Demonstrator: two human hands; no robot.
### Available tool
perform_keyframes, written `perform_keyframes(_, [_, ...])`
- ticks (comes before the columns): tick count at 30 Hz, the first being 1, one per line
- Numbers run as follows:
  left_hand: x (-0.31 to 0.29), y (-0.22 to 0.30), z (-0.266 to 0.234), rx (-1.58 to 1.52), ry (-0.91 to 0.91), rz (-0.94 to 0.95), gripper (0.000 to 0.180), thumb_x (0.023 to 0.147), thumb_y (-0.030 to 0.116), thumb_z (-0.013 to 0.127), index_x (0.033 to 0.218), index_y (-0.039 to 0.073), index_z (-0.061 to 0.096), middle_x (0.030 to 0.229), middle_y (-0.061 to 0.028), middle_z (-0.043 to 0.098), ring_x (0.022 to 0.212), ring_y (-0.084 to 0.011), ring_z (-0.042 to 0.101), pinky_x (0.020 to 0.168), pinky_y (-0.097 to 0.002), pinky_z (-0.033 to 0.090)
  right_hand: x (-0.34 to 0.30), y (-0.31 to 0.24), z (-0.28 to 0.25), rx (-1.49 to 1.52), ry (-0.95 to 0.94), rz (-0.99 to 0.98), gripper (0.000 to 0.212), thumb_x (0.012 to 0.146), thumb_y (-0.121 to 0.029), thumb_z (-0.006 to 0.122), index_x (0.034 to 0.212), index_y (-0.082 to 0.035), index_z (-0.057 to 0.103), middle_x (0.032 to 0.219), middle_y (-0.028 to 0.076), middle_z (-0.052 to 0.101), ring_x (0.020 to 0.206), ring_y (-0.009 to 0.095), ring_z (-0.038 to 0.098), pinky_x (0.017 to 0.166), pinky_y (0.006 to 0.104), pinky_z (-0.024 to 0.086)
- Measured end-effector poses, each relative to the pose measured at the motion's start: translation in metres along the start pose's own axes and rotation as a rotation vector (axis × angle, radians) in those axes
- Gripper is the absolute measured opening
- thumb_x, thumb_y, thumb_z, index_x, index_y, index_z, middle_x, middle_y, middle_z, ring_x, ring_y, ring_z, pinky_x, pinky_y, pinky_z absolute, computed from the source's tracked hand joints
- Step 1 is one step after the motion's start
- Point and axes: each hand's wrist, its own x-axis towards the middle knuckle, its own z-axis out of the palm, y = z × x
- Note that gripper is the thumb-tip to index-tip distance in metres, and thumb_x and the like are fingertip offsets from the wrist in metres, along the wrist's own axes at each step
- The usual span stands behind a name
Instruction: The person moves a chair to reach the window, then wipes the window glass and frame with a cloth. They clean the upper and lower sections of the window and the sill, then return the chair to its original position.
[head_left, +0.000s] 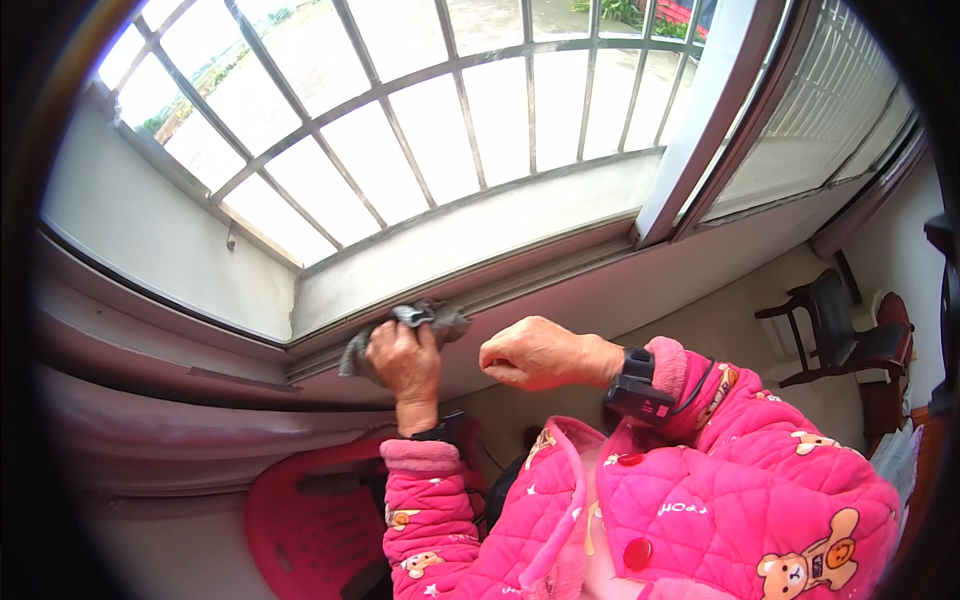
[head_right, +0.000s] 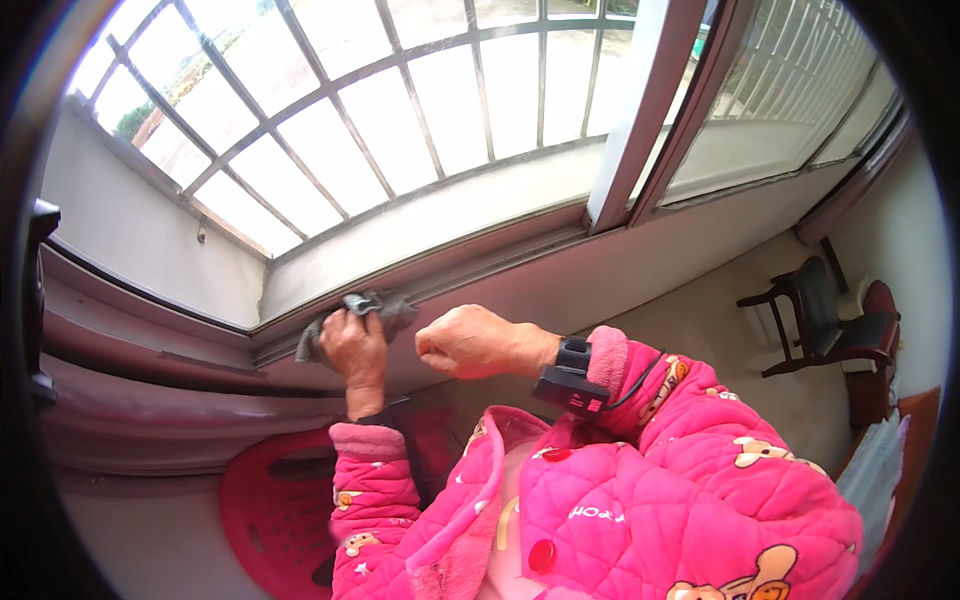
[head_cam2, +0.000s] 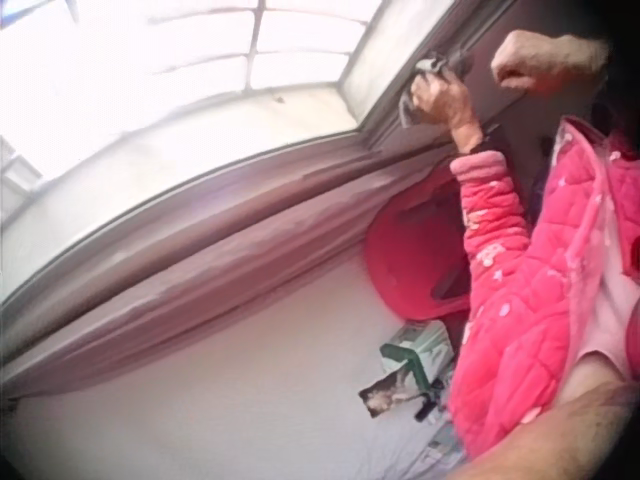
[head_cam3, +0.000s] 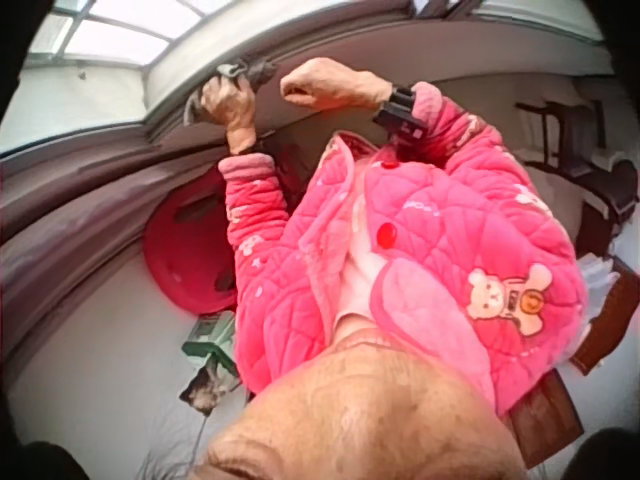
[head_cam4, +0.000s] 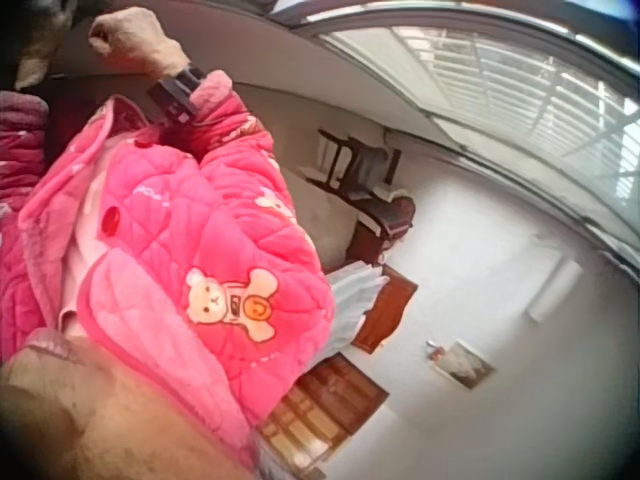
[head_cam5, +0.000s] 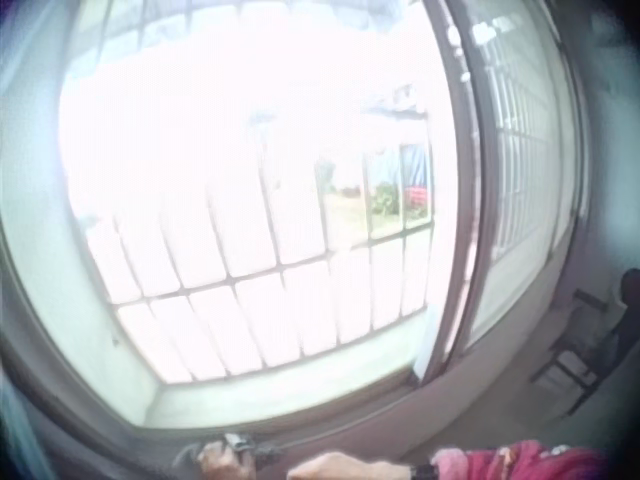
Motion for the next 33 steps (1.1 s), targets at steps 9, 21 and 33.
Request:
perform_keyframes(9, [0.014,0.167,0.04,-0.172,-0.112,0.229,0.031,0.078,0.037,0.069,0.077,0.006,0.063,0.083,-0.0086,0.055,0.085,-0.0274,0.054,0.068,-0.0416,0.04,-0.1,0.048,-0.065,-0.099,0.158,0.188,0.014,0.085,-0.018,0.06,0.086,-0.005,0.066,0.079,0.015,0.066,0.073,0.034,0.065,0.067,0.0412,0.052])
perform_keyframes(21, [0.025,0.24,0.032,-0.397,-0.162,0.381,0.024,0.077,0.016,0.063,0.096,0.003,0.061,0.097,-0.0122,0.057,0.097,-0.0301,0.055,0.08,-0.0404,0.044,-0.138,0.046,-0.099,-0.018,0.318,0.286,0.009,0.082,-0.007,0.061,0.086,0.0,0.064,0.077,0.016,0.062,0.071,0.033,0.062,0.065,0.0395,0.05])
perform_keyframes(33, [0.027,0.188,0.023,-0.165,-0.224,0.427,0.012,0.068,0.017,0.063,0.077,0.01,0.058,0.081,-0.0073,0.059,0.087,-0.0265,0.054,0.075,-0.0394,0.04,-0.06,0.085,-0.089,-0.878,0.018,0.086,0.012,0.079,-0.016,0.056,0.081,-0.007,0.064,0.083,0.011,0.063,0.087,0.027,0.061,0.081,0.0387,0.046])
